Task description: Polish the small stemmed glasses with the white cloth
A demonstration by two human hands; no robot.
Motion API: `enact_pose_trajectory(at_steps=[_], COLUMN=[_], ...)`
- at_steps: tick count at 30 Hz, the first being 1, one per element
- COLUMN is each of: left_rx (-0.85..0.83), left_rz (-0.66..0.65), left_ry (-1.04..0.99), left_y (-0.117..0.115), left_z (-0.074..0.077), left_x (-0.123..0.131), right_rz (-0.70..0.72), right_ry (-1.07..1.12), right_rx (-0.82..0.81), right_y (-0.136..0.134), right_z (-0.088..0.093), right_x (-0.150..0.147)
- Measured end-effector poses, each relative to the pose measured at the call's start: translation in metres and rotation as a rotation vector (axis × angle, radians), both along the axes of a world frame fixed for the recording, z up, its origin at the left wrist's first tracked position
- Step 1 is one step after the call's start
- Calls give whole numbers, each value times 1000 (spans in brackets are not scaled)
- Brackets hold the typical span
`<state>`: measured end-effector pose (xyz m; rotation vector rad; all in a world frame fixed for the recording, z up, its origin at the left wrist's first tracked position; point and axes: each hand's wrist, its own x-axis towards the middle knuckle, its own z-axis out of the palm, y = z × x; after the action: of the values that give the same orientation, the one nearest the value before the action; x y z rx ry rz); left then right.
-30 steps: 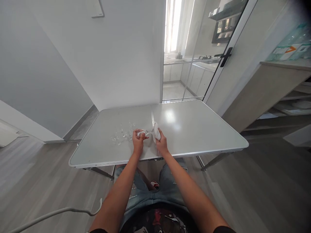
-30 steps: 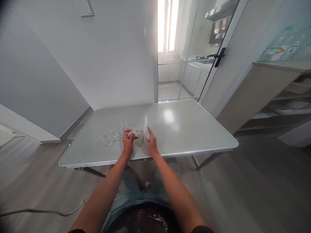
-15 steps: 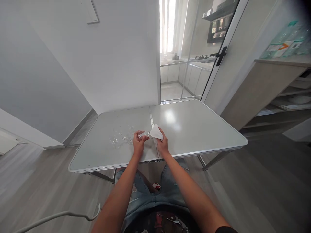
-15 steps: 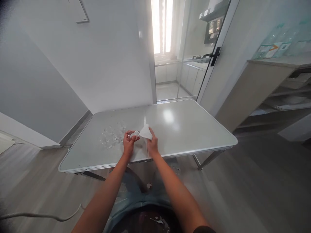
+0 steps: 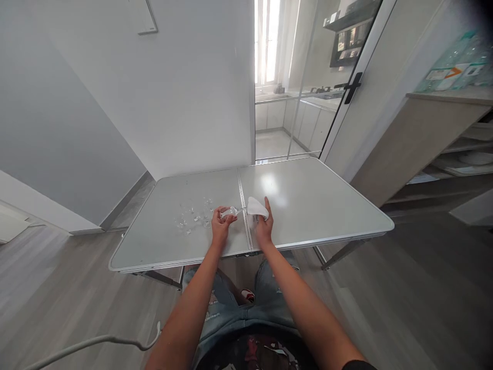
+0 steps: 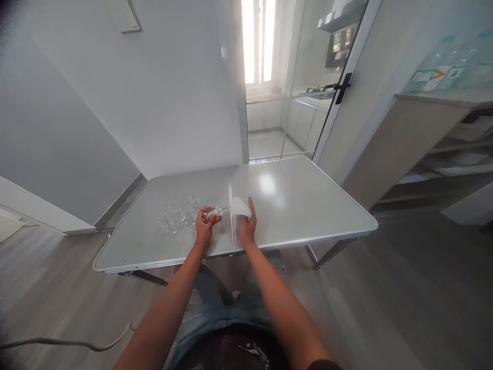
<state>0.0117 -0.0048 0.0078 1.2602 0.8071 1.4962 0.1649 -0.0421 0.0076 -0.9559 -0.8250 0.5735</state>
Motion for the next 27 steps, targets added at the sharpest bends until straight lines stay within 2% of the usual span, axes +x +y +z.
enact_pose_trajectory(at_steps=[5, 9, 13, 16, 22, 27], left_rx=[3, 3, 5, -1, -9, -18], left_rz=[12, 19, -3, -25, -24, -10], left_ry=[8, 10, 19, 30, 67, 61], left_y=[1, 0, -2, -3, -4, -4], left_z=[1, 2, 3, 3, 5, 5], left_x=[-1, -2, -1, 0, 1, 1], right_rz=[-165, -258, -140, -119, -73, 47], right_ry=[-74, -130, -185, -172, -236, -337], right_rx=[-93, -128, -147, -156, -57, 33], right_y=[4, 3, 4, 4, -7, -13], right_z=[-15, -13, -8, -6, 5, 10], right_x=[8, 5, 2, 3, 4, -1])
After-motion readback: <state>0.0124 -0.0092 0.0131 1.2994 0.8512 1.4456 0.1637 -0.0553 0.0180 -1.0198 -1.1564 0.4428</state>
